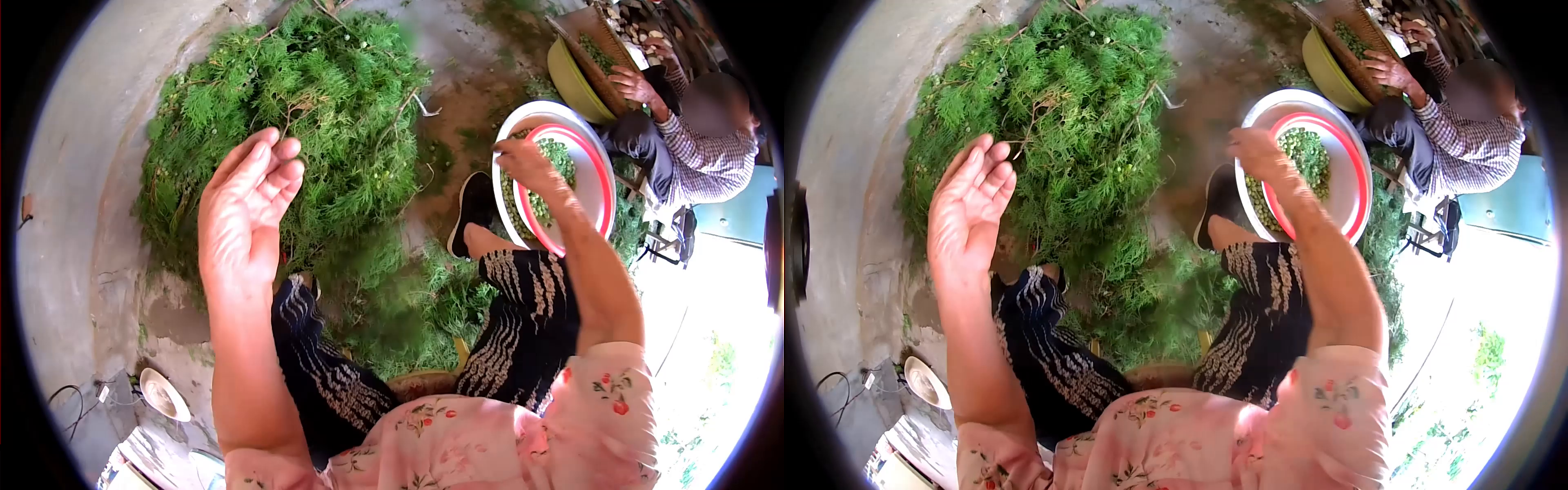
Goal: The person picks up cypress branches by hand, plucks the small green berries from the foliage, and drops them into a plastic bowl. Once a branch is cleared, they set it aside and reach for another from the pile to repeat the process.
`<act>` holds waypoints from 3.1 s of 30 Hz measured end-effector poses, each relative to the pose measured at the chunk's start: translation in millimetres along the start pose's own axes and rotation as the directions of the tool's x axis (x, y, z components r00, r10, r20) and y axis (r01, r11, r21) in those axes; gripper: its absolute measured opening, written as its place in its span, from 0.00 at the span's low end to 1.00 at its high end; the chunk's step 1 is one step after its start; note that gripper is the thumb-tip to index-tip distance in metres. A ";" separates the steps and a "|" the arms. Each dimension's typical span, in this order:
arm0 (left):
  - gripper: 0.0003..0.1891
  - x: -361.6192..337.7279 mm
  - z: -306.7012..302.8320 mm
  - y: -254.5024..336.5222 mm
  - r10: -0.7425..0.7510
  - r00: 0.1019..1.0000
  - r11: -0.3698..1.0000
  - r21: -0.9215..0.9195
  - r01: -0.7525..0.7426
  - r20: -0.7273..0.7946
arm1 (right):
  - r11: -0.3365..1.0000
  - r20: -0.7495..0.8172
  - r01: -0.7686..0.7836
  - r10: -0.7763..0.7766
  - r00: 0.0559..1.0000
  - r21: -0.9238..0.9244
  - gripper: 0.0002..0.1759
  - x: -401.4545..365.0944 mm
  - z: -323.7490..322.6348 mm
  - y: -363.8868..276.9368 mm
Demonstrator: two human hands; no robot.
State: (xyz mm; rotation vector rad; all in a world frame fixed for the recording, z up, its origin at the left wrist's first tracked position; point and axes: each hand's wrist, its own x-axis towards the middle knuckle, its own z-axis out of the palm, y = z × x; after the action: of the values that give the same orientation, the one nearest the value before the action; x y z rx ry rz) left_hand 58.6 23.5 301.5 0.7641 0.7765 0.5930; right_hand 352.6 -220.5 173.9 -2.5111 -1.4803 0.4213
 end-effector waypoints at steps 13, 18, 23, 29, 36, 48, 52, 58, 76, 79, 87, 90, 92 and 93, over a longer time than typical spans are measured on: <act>0.09 -2.3 23.0 -15.3 -0.008 0.999 0.998 0.062 0.010 -0.036 | 0.805 0.095 -0.552 0.545 0.833 0.217 0.19 67.7 250.2 4.2; 0.09 -2.1 37.3 -18.8 -0.019 0.992 0.967 0.250 0.050 -0.126 | 0.924 0.224 -0.377 0.356 0.907 0.058 0.21 82.6 251.0 -21.9; 0.09 1.9 39.7 -21.4 -0.070 0.992 0.968 0.233 0.092 -0.101 | 0.909 0.118 -0.413 0.406 0.906 0.047 0.14 71.6 261.7 -34.9; 0.09 -0.2 43.5 -28.8 -0.094 0.991 0.955 0.273 0.116 -0.093 | 0.779 -0.191 -0.473 0.581 0.791 0.413 0.11 49.6 268.0 -35.9; 0.09 -2.2 49.6 -31.9 -0.082 0.992 0.956 0.273 0.105 -0.095 | 0.669 -0.155 -0.655 0.732 0.664 0.351 0.20 18.9 281.2 -5.9; 0.10 1.2 38.2 -28.3 -0.147 0.989 0.962 0.227 0.151 -0.034 | 0.623 0.006 -0.748 0.767 0.641 0.227 0.20 22.5 274.8 -5.6; 0.12 4.6 34.4 -20.7 -0.258 0.962 0.961 0.127 0.247 0.086 | 0.681 0.029 -0.685 0.704 0.710 0.259 0.18 13.1 266.2 -9.1; 0.10 -0.2 32.0 -29.5 -0.140 0.990 0.965 0.220 0.142 -0.023 | 0.681 -0.054 -0.656 0.706 0.706 0.324 0.25 -14.9 284.3 -32.7; 0.09 1.6 39.6 -29.7 -0.163 0.987 0.962 0.221 0.159 -0.003 | 0.723 -0.038 -0.601 0.649 0.760 0.340 0.26 -43.7 285.0 -39.4; 0.09 1.0 38.7 -29.5 -0.174 0.985 0.962 0.216 0.170 -0.001 | 0.807 -0.091 -0.544 0.574 0.814 0.228 0.26 -30.6 267.3 -35.4; 0.11 2.9 39.4 -19.4 -0.293 0.950 0.948 0.163 0.273 0.111 | 0.707 -0.128 -0.642 0.696 0.707 0.298 0.20 -17.4 288.8 -28.5; 0.11 2.1 42.8 -21.5 -0.284 0.955 0.942 0.211 0.262 0.080 | 0.751 -0.177 -0.594 0.652 0.738 0.290 0.14 -24.7 301.8 -21.8; 0.11 2.2 43.9 -21.7 -0.304 0.948 0.940 0.190 0.282 0.095 | 0.760 -0.147 -0.562 0.629 0.764 0.327 0.11 -25.3 306.5 -13.1; 0.11 2.1 44.6 -21.7 -0.311 0.945 0.940 0.178 0.290 0.102 | 0.765 -0.134 -0.544 0.613 0.778 0.345 0.10 -24.2 306.1 -9.3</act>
State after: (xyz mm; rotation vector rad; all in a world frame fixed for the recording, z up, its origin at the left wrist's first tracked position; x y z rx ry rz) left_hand 99.3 -4.8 305.0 0.8035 0.8089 0.2034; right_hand 229.8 -230.0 -107.6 -2.6096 -0.4680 0.3675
